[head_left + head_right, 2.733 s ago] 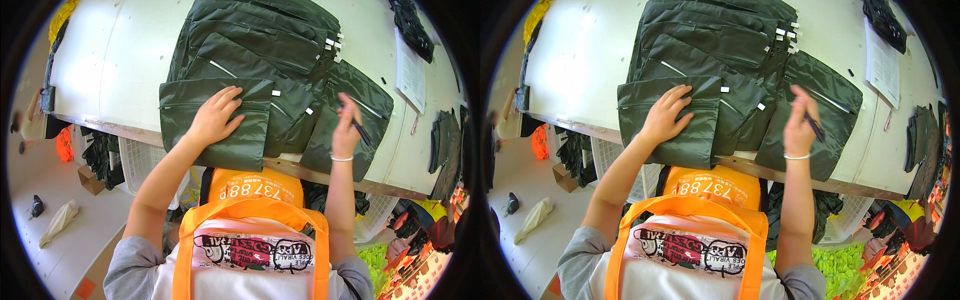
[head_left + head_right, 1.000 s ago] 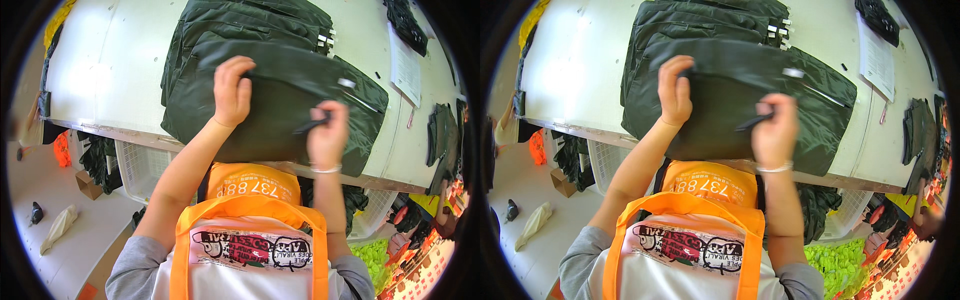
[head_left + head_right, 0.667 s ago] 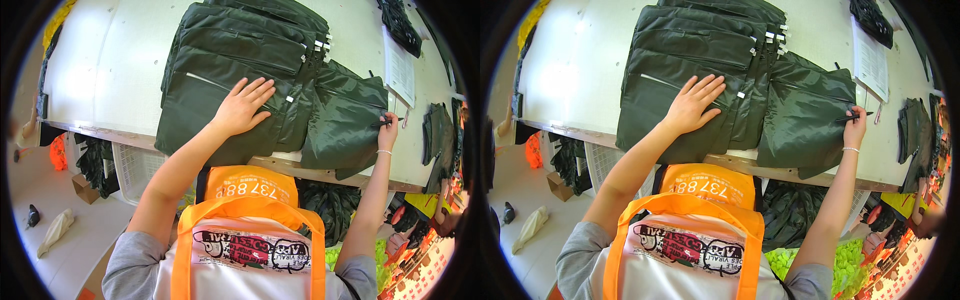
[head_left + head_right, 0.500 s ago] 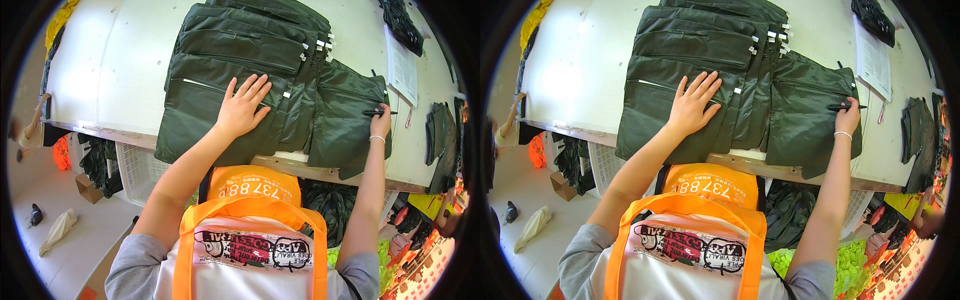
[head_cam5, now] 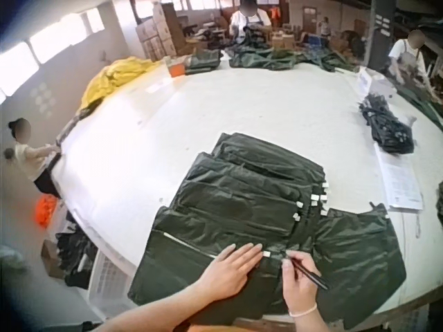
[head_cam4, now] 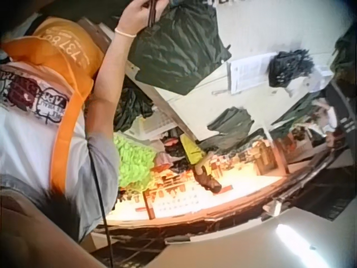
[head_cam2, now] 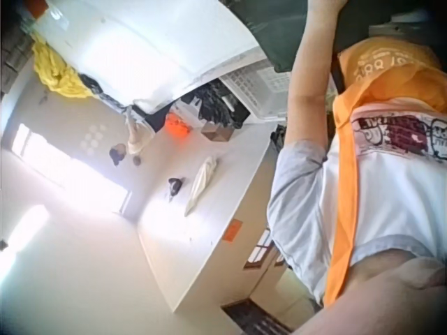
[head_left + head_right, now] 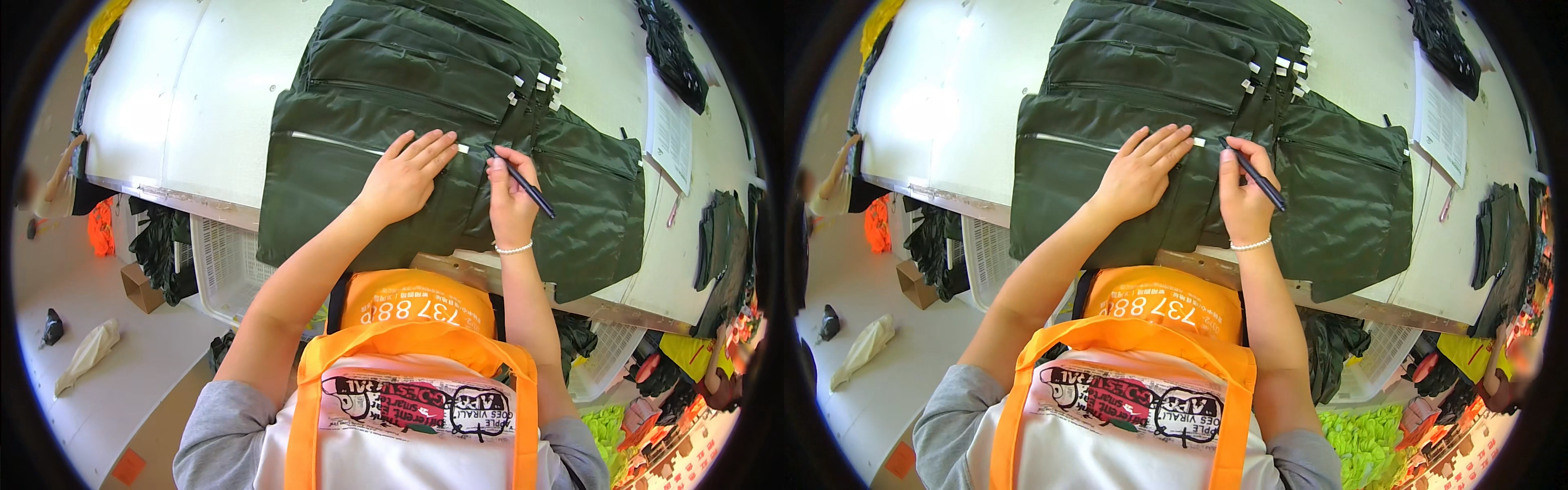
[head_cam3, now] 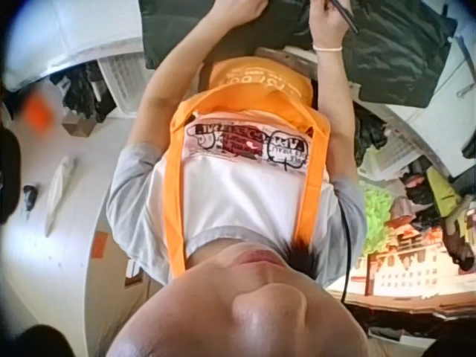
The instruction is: The person folds green pouches, places a paper insert inside each, and stacks them. Then the person writes on the white tags of a stack of green pouches using a black marker.
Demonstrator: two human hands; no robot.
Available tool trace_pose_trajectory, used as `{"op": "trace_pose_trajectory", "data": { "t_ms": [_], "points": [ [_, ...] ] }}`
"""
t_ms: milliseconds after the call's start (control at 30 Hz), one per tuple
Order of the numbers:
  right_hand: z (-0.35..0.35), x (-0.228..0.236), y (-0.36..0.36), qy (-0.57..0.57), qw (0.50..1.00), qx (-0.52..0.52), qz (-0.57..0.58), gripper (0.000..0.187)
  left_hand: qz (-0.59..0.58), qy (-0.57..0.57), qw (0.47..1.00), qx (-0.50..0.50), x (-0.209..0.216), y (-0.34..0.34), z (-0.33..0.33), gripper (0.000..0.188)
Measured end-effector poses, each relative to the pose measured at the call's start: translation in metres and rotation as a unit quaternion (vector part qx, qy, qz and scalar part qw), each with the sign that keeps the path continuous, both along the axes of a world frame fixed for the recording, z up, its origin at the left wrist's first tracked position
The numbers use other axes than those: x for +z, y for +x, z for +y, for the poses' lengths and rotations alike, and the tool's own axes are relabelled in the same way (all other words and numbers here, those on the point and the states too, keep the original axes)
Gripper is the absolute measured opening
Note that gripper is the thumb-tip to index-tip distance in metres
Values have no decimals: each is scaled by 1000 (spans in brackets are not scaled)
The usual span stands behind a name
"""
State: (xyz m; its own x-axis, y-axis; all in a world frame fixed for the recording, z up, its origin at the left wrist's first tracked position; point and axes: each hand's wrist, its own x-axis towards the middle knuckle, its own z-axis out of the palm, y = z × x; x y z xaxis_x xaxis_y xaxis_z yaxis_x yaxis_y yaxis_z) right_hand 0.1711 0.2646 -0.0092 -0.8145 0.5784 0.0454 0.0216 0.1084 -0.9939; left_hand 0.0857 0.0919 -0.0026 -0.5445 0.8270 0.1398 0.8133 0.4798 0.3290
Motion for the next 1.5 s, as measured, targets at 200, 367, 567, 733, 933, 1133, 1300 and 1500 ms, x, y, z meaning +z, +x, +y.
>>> {"op": "trace_pose_trajectory", "data": {
  "t_ms": [200,367,567,733,933,1133,1300,1500],
  "points": [
    [-20,-5,-23,82,997,5,-1,9,21,42,995,88,-4,5,-2,48],
    [-26,-19,-34,134,991,3,12,8,15,48,995,90,-7,3,2,44],
    [-29,-20,-37,133,991,5,20,7,14,47,994,94,-10,3,1,45],
    [-28,-23,-37,134,991,6,24,8,17,42,994,95,-11,3,2,46],
    [-26,-24,-36,135,991,17,17,8,22,42,994,98,-11,4,3,46],
    [-26,-24,-35,95,995,-6,34,8,24,34,995,96,-9,4,3,45],
    [-27,-22,-36,110,994,2,17,7,21,37,995,95,-12,4,3,45],
    [-27,-23,-36,126,992,8,16,8,19,37,995,96,-12,3,3,44]
  ]
}}
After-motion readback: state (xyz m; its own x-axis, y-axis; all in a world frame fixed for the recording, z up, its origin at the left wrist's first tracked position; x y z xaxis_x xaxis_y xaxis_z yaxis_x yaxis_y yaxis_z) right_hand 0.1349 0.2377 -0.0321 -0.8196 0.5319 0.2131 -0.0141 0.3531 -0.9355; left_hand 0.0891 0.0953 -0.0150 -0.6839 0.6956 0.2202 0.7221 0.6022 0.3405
